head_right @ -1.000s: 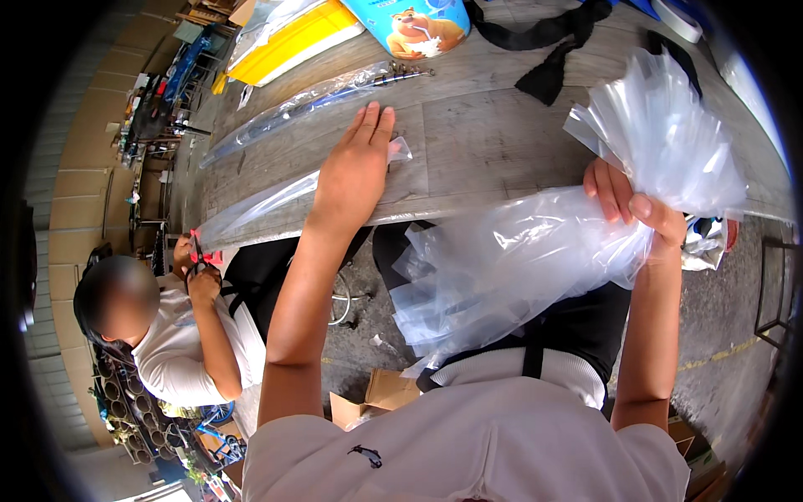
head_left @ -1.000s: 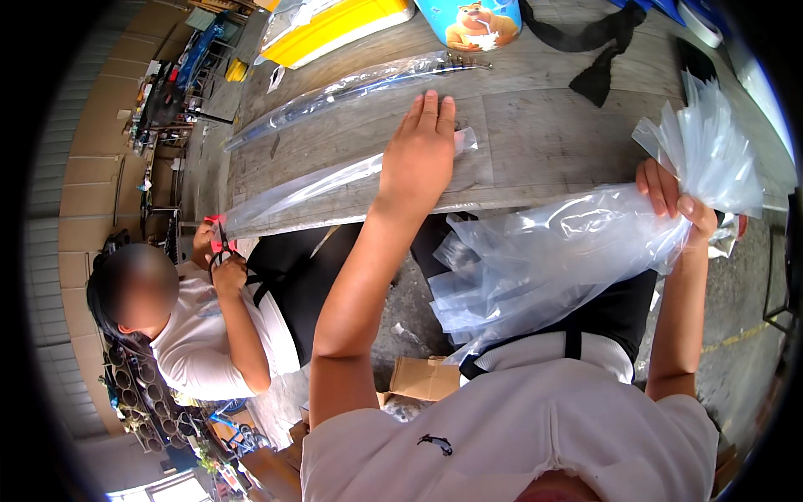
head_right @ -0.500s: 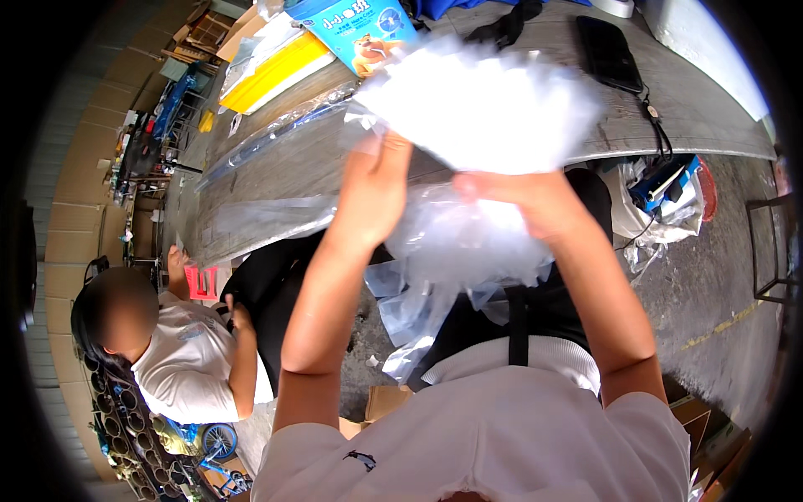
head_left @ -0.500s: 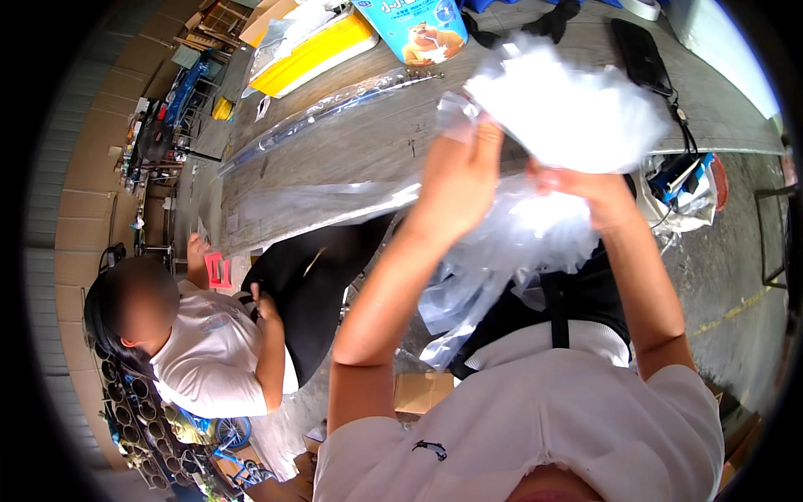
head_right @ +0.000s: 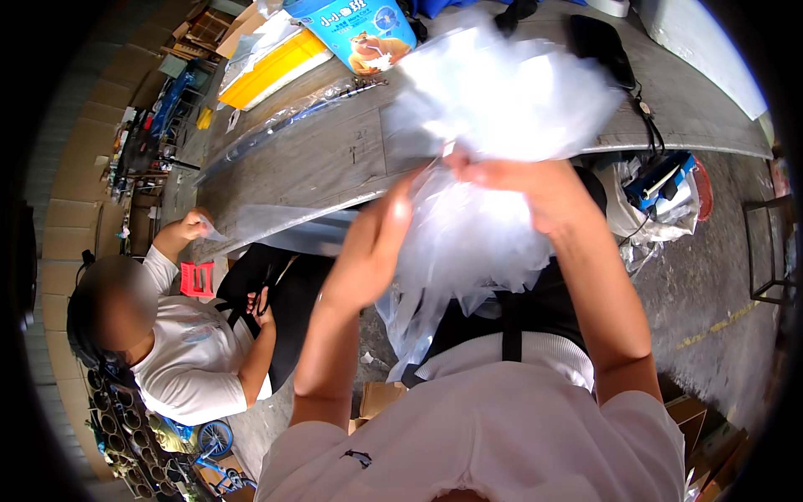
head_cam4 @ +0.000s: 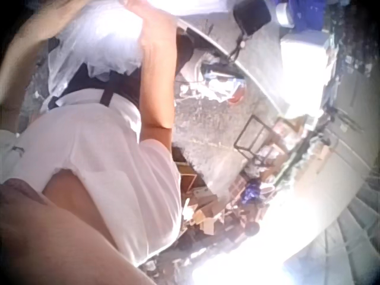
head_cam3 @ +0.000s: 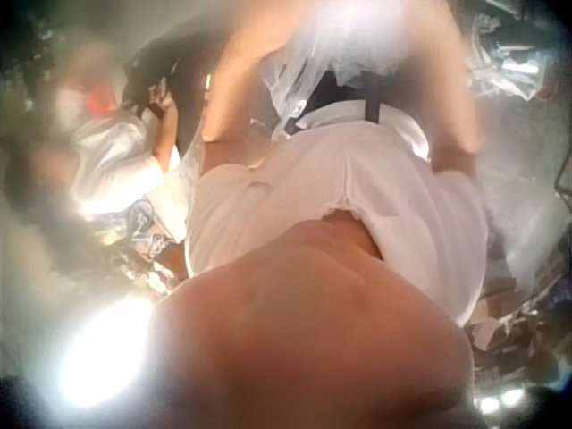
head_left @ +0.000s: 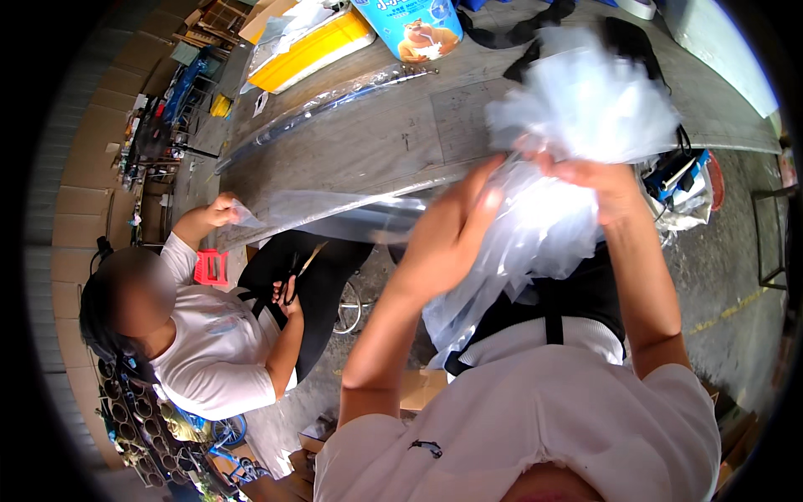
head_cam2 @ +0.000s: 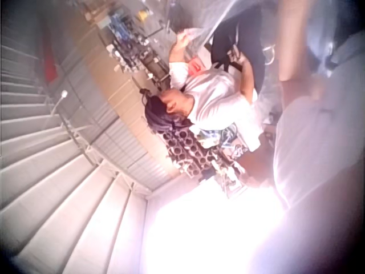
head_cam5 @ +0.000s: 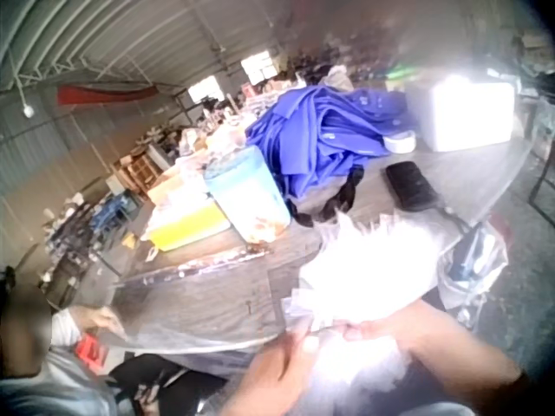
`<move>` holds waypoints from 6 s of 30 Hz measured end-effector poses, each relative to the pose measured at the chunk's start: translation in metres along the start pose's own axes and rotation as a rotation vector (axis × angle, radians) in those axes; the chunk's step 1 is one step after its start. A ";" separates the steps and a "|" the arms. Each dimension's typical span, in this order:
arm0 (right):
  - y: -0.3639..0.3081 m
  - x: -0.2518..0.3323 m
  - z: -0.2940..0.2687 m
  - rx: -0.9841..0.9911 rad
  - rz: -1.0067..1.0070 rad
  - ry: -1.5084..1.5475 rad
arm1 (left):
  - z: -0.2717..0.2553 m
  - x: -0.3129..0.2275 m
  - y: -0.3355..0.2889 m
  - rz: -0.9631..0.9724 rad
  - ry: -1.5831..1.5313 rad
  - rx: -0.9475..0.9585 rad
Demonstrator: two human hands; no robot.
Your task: The person picks up clear plastic sheets from a table, aligns them, and bundles them together by hand while a coworker cuts plastic with scissors.
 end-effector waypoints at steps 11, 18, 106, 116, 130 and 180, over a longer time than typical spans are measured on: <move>0.022 -0.006 -0.072 0.140 -0.194 0.019 | -0.160 0.149 -0.209 -0.845 0.870 -0.366; 0.025 -0.010 -0.068 0.153 -0.177 0.087 | -0.245 0.076 -0.114 -0.236 1.462 -0.719; 0.023 -0.011 -0.074 0.125 -0.135 0.222 | -0.238 0.066 -0.138 -0.227 1.359 -0.871; 0.018 -0.008 -0.071 0.026 -0.145 0.254 | -0.233 0.104 -0.042 0.014 1.270 -0.582; 0.017 -0.004 -0.069 0.005 -0.194 0.195 | -0.092 0.085 0.058 0.208 1.192 -0.264; 0.006 -0.008 -0.069 0.082 -0.042 -0.057 | -0.050 0.079 -0.098 -0.555 0.369 0.218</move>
Point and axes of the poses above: each hand's wrist, its own y-axis towards the middle knuckle, its own z-axis out of the palm, x = y × z, the point moved 7 cm from there along y, towards the middle knuckle, and after that the axes turned 3 degrees about x, right-handed, at the moved point
